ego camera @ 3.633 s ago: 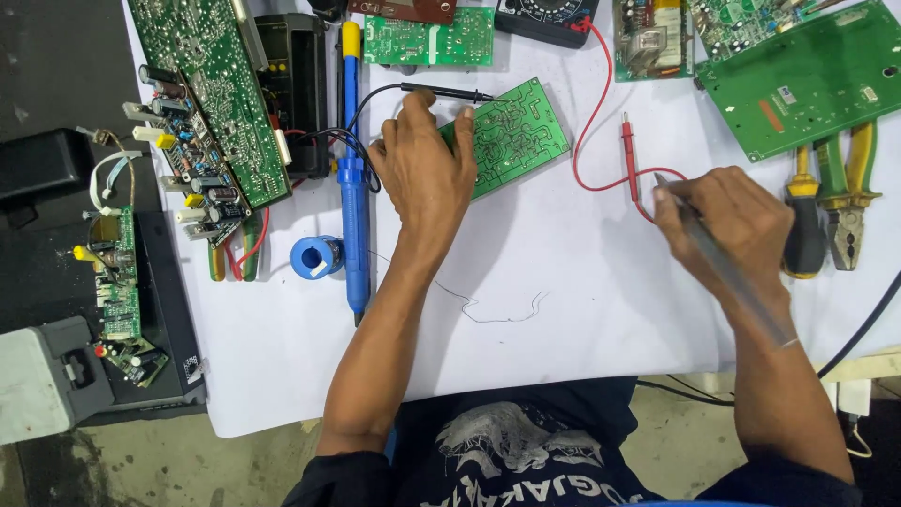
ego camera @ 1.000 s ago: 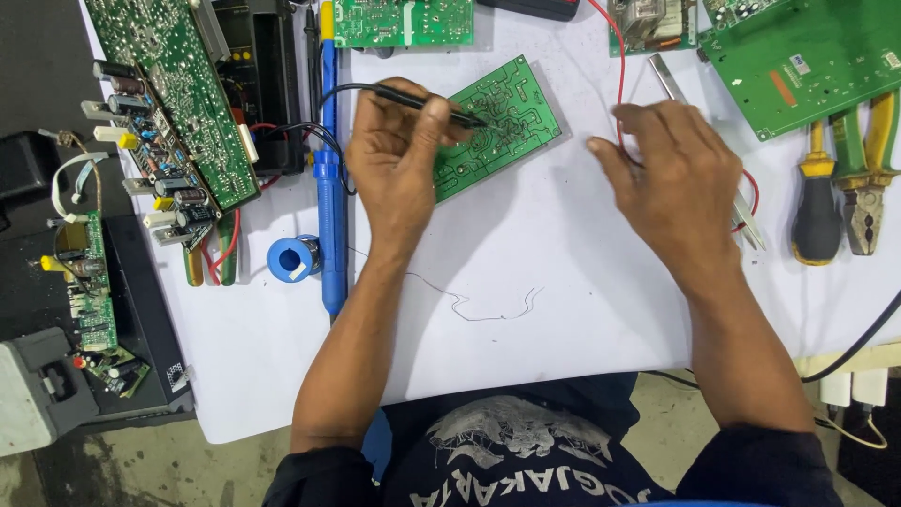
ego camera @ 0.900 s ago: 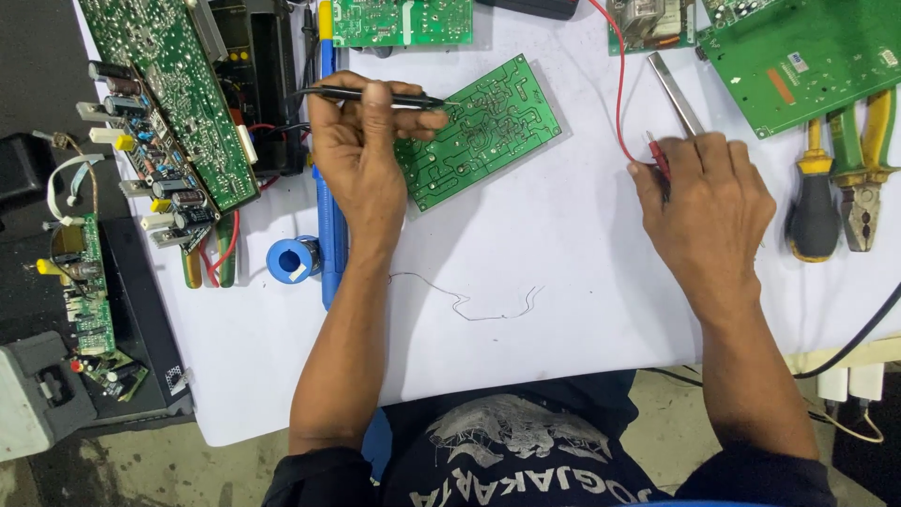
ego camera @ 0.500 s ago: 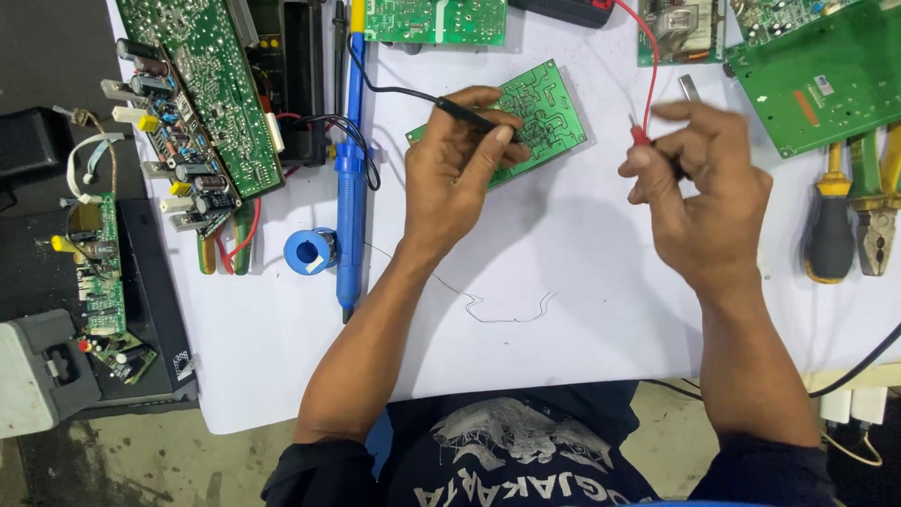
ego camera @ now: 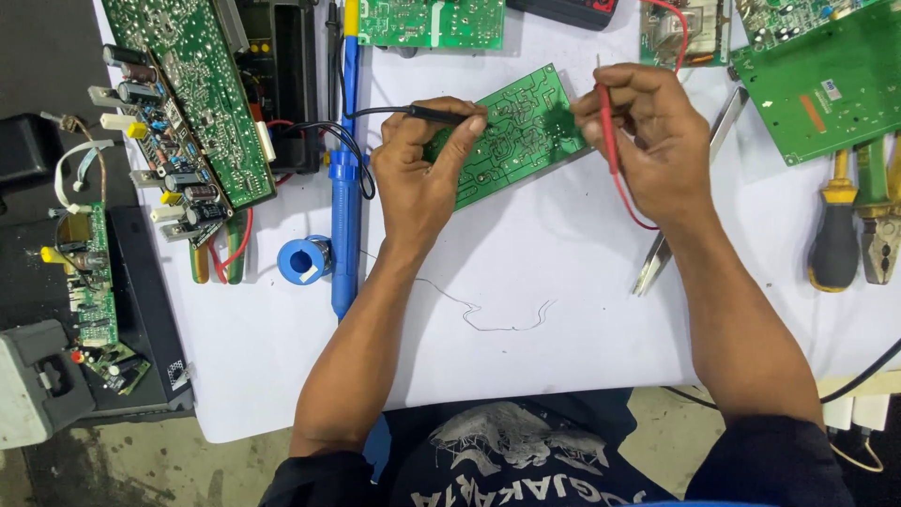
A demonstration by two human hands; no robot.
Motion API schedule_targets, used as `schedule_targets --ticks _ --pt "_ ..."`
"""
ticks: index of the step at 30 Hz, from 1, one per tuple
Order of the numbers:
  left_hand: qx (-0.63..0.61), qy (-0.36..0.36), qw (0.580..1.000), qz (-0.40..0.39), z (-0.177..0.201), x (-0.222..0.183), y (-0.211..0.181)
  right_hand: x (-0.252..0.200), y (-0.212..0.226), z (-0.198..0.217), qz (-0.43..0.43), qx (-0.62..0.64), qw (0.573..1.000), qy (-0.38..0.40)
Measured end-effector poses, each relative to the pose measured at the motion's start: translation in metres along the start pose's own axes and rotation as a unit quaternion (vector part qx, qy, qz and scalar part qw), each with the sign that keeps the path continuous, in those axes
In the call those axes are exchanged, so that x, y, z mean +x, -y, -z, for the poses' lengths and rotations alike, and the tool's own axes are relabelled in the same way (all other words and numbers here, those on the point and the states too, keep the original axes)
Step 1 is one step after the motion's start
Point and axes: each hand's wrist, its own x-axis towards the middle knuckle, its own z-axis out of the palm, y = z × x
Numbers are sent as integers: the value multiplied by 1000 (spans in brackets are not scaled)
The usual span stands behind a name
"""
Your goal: Testing electrical components on a circuit board using multimeter probes to check for continuity or voltage.
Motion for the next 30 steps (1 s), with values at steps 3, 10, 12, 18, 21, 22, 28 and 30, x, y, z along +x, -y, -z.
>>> schedule_targets --ticks 3,10,12,18,21,22,28,30 --pt "9 12 1000 14 -5 -2 3 -8 -2 -6 89 -178 980 -15" --pt "31 13 999 -17 -7 -2 3 0 3 -6 172 -200 964 34" --pt "43 39 998 -40 -5 -1 2 1 3 -6 155 -207 965 48" --pt "52 45 996 -59 -7 -1 8 0 0 -12 184 -231 954 52" --pt "48 23 996 -69 -10 -4 12 -1 -1 -14 191 -239 951 47" --pt "49 23 996 -69 -10 -3 11 0 -1 -14 192 -238 951 47" --pt "44 30 996 -77 -10 -2 10 -2 -3 -11 166 -217 961 51" --pt "49 32 996 -65 -9 -3 12 -2 -5 -11 164 -210 963 48"
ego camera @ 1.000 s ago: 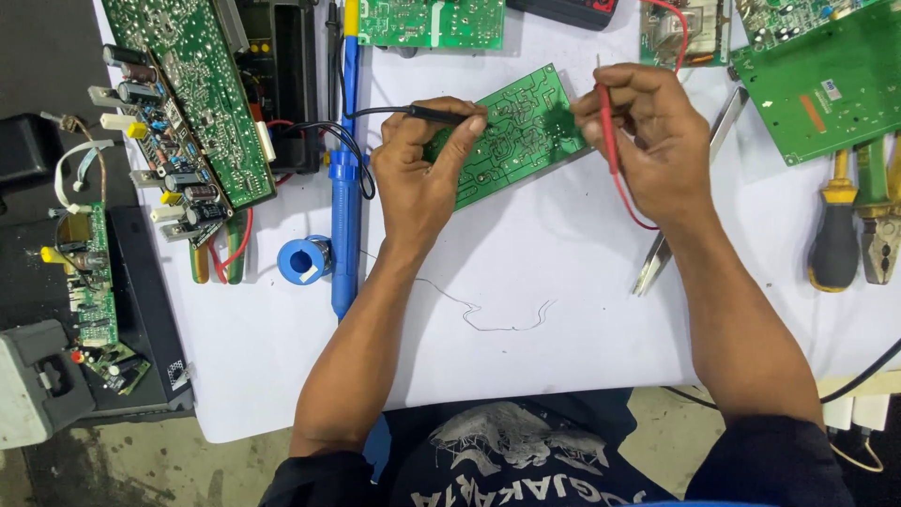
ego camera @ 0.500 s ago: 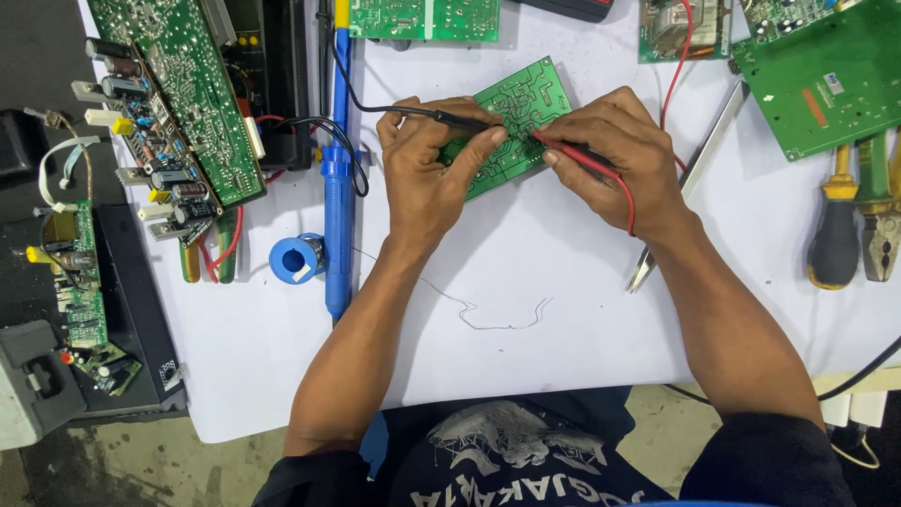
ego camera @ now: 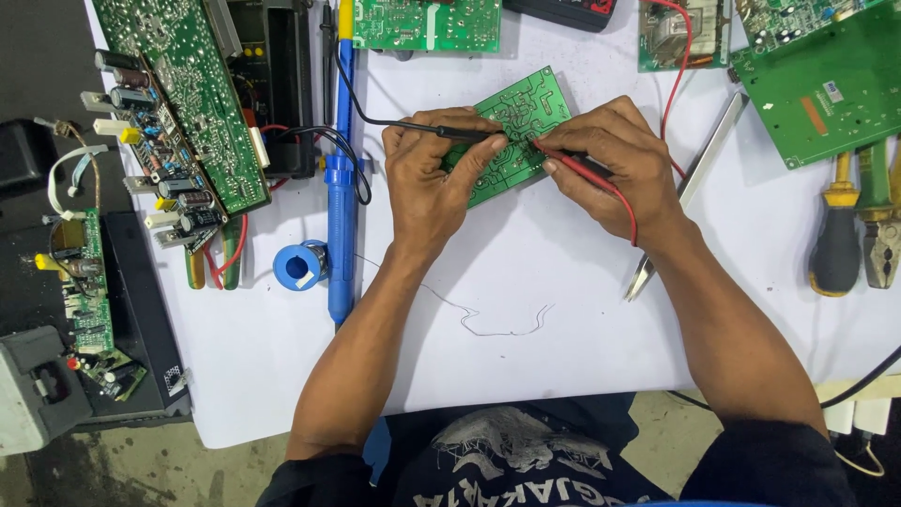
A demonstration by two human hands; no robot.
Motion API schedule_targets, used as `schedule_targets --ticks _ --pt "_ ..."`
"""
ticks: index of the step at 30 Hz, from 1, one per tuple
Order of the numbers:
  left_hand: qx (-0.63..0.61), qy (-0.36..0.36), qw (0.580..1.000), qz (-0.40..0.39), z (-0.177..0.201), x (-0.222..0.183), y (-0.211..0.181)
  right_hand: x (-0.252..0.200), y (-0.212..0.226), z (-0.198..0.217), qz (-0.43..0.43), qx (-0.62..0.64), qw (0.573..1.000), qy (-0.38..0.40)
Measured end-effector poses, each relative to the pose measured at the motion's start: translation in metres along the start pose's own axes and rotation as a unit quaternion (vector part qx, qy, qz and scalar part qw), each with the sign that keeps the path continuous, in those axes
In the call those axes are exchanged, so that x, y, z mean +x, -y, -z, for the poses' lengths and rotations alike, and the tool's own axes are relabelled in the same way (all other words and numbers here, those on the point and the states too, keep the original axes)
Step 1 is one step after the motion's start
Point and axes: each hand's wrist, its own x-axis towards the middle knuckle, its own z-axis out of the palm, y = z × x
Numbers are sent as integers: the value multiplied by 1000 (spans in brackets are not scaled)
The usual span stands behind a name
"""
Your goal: Testing electrical components on a circuit board using multimeter probes to check for continuity or voltage.
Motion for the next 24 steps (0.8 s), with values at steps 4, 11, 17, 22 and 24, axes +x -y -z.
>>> schedule_targets --ticks 4,11,17,22,24 --pt "-59 -25 998 -8 -1 3 -2 3 -2 -2 -11 47 999 -26" --pt "-54 -23 998 -8 -1 4 -3 4 0 -2 -13 46 999 -23" --pt "-69 -32 997 -14 1 6 -5 5 2 -4 -7 42 999 -29" --pt "-91 -45 995 0 2 6 6 3 4 -8 -1 26 999 -40" --pt "-86 -38 996 0 2 6 4 2 3 -9 1 12 999 -45"
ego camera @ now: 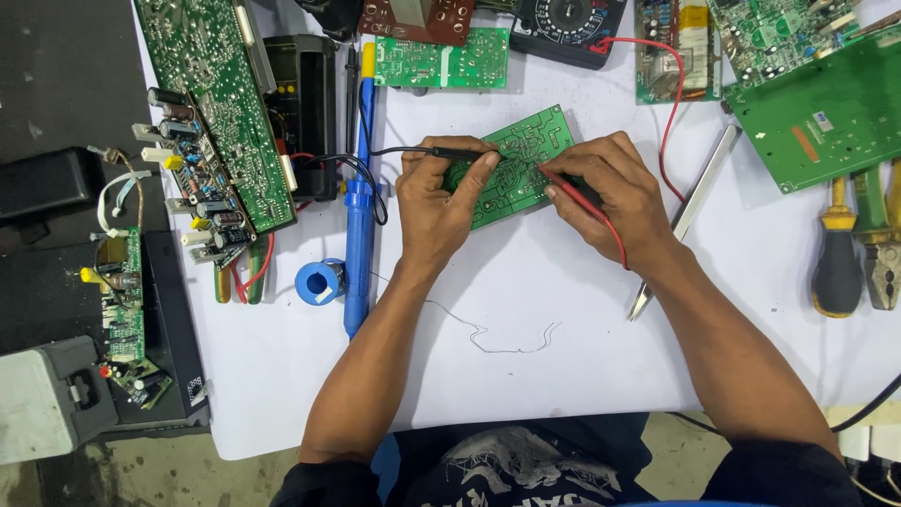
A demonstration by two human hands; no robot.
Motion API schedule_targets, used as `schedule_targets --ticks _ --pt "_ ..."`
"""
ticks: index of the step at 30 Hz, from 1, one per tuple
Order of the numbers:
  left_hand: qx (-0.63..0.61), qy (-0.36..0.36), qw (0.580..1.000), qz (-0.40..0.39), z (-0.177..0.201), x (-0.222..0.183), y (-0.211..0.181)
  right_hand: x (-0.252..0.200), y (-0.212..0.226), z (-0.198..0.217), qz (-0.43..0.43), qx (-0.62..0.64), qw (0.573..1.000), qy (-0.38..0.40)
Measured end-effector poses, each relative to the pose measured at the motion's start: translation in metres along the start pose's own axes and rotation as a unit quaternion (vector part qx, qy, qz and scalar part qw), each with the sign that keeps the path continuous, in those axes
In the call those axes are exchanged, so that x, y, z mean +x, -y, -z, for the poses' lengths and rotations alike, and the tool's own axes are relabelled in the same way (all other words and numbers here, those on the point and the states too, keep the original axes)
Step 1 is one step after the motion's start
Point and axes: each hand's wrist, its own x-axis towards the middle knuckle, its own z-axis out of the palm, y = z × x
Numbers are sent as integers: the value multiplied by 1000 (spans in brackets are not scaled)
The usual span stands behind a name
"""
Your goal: Testing electrical components on a circuit board using multimeter probes to check for continuity or voltage.
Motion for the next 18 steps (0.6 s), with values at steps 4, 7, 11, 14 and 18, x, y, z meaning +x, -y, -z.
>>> schedule_targets --ticks 4,7,11,14,18 --pt "-2 2 1000 -5 1 0 4 5 5 5 -1 2 1000 5" --pt "-3 8 1000 -1 1 -2 7 1 2 5 -10 11 1000 14" --pt "1 9 1000 -7 2 -2 5 2 0 4 -1 15 1000 11" --pt "0 3 1000 -7 1 -3 6 1 -1 4 0 15 1000 9" --pt "-2 4 1000 -5 -2 -2 5 -2 -4 2 -18 13 1000 -4"
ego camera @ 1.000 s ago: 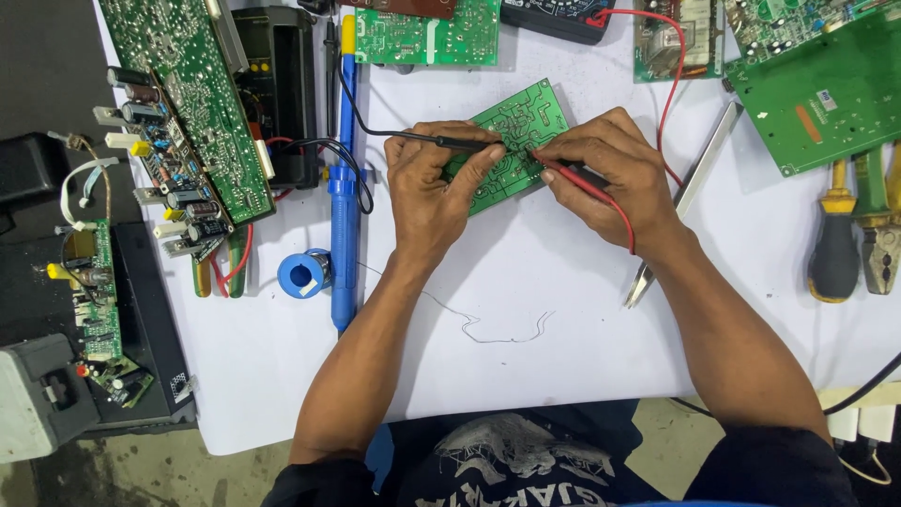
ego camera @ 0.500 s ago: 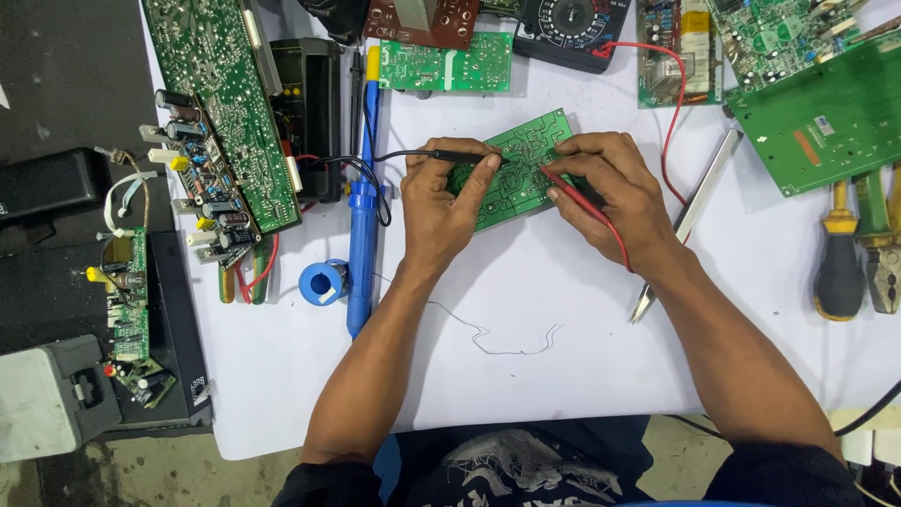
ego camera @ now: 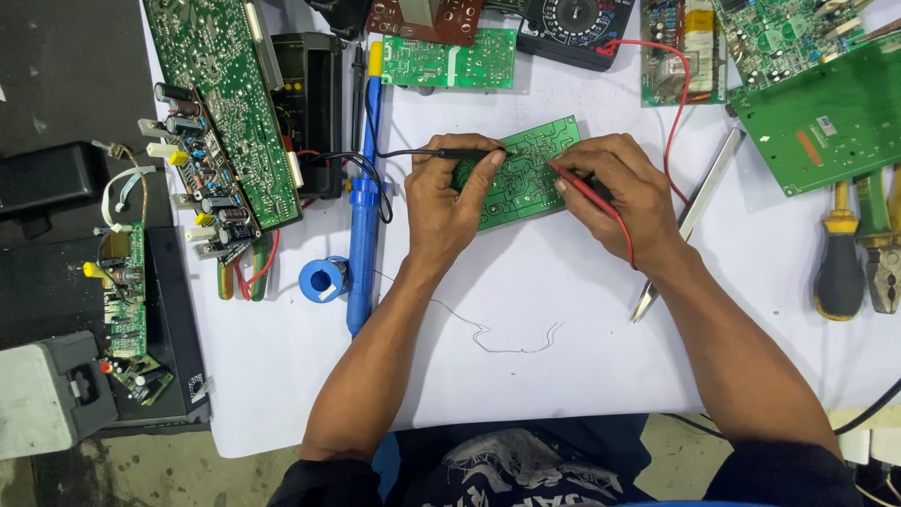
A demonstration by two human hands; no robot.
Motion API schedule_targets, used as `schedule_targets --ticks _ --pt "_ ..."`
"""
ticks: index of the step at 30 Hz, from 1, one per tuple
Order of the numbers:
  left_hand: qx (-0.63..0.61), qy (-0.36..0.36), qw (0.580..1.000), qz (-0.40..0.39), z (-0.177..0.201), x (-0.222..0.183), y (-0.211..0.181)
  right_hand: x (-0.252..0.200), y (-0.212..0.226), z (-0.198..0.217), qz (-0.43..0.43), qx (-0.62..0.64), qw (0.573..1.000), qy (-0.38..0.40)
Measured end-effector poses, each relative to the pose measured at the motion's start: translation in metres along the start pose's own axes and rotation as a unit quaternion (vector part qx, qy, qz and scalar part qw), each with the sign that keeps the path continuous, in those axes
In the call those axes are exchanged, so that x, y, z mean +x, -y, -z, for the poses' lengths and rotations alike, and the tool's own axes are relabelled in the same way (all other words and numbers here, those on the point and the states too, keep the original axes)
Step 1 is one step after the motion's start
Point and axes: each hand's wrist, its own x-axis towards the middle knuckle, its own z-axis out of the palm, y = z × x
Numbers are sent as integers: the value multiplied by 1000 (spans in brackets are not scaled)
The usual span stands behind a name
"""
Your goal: Testing electrical components on a circuit board using multimeter probes to check for continuity or voltage.
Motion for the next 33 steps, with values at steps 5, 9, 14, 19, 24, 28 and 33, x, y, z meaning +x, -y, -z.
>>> schedule_targets --ticks 5,9,14,19,24,28,33 --pt "22 12 1000 -4 0 1 -2 4 5 0 1 1 1000 3" --pt "28 30 999 -3 1 2 -4 6 8 1 6 0 1000 11" --pt "33 26 999 -8 1 2 -5 5 6 1 3 2 1000 17" --pt "37 29 999 -7 1 2 -8 5 7 0 5 0 1000 9" --pt "48 33 998 -17 0 1 -7 4 7 -1 -7 -10 1000 9" --pt "48 37 998 -17 0 2 -7 5 9 -1 -8 -7 1000 13" --pt "45 44 998 -12 1 3 -8 4 5 -1 -19 13 1000 16"
